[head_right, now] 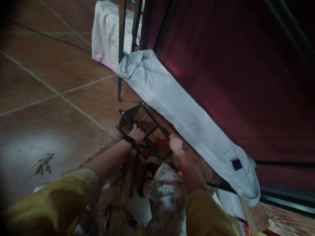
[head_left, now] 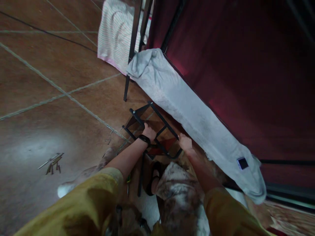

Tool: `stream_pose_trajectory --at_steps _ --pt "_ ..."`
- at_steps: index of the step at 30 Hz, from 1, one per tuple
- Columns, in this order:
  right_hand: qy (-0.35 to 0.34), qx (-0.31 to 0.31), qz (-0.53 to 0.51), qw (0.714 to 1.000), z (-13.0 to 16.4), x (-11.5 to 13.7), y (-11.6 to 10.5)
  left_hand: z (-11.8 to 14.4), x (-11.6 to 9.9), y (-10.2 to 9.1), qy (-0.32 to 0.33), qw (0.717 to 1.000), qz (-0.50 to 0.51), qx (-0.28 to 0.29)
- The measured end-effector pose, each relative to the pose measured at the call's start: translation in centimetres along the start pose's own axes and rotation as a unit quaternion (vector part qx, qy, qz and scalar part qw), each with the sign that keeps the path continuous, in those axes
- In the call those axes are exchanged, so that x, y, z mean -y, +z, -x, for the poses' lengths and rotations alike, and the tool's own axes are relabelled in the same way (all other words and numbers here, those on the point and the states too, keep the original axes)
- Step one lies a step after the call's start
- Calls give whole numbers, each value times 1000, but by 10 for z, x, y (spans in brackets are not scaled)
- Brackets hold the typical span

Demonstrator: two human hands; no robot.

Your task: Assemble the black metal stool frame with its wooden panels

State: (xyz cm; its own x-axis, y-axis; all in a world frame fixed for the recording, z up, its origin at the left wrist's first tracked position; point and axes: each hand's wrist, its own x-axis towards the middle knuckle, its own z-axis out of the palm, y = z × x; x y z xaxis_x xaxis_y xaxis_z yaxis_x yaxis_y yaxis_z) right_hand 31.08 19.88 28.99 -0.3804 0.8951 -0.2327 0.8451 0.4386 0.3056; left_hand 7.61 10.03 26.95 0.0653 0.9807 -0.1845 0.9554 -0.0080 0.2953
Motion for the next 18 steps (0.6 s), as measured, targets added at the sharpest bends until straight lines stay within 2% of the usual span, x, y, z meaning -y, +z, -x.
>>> stream_pose_trajectory --at_steps 3,6,9,11,14,18 --pt "38 -15 -36 999 18 0 -2 2 -1 -3 -10 1000 -9 6" --pt "69 -48 -122 989 54 7 5 2 -2 -4 -16 1000 -12 9" --pt "10 -17 -174 985 91 24 19 0 -2 -4 -17 1000 -12 13" --pt "-9 -12 -164 986 106 38 26 0 -3 -4 -15 1000 -12 17" --pt "-27 -25 -99 994 110 54 26 0 -3 -5 -11 1000 -14 22" --pt "-74 -20 -57 995 97 60 19 -1 -2 -6 -10 1000 -13 25"
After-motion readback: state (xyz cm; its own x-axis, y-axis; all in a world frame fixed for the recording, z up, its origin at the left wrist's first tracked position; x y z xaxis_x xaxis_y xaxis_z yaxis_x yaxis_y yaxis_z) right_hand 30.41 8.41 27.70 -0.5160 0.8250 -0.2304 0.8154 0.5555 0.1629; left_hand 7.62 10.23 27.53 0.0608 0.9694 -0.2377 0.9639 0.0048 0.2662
